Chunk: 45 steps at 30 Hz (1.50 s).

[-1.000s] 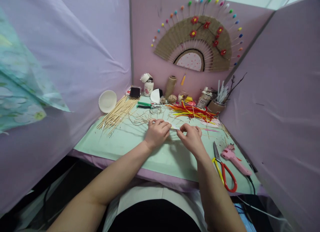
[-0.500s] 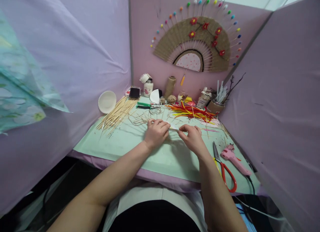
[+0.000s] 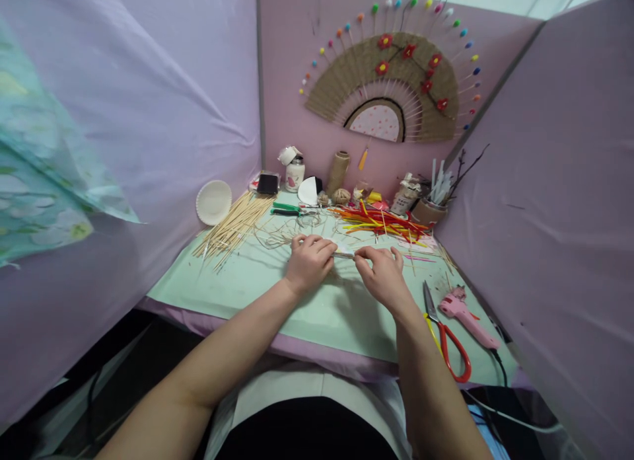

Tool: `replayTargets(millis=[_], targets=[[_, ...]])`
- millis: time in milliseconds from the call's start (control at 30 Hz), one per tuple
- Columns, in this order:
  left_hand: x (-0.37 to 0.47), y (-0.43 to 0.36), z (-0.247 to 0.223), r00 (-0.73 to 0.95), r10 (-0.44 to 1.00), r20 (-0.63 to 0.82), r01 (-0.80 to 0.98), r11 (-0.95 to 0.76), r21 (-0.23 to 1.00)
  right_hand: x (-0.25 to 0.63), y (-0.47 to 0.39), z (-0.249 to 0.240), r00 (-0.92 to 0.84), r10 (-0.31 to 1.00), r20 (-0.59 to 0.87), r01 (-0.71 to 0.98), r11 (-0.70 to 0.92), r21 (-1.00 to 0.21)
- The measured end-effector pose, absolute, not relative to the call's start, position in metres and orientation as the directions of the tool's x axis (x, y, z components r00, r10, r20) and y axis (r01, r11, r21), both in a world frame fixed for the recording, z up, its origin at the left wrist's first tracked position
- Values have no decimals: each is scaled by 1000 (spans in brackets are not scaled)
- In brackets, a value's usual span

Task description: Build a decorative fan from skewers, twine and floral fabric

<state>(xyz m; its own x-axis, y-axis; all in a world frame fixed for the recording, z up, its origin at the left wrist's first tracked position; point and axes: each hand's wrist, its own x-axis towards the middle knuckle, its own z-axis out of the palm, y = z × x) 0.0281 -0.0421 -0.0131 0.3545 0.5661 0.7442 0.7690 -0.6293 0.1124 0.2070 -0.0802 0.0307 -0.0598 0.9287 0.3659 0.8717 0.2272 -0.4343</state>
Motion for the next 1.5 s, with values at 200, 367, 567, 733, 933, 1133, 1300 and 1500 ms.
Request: replayTargets(millis=[200, 367, 567, 733, 933, 1133, 1300, 1500], targets=[[30, -45, -11, 365, 589, 721, 768, -628, 124, 196, -75, 21, 52, 884, 465, 912, 149, -383], [29, -45, -10, 365, 585, 724, 766, -631, 124, 189, -72, 14, 100, 848, 521, 918, 124, -377], [28, -43, -8, 328, 594, 735, 771, -618, 155, 201, -83, 23, 77, 787, 612, 910, 195, -366], [29, -39, -7, 294, 573, 765, 771, -615, 166, 202, -77, 21, -150, 726, 671, 925, 343, -163], [28, -41, 3, 305, 586, 751, 759, -626, 179, 193, -57, 18, -228, 690, 687, 914, 394, -93], [-5, -39, 20, 430, 613, 663, 737, -663, 135, 206, -39, 9, -149, 504, 851, 913, 400, -77], [-14, -28, 16, 484, 660, 575, 767, -636, 86, 210, -32, -2, -136, 459, 878, 906, 417, -78], [-3, -18, 15, 448, 658, 605, 783, -616, 90, 206, -36, -5, -106, 423, 900, 905, 417, -89]])
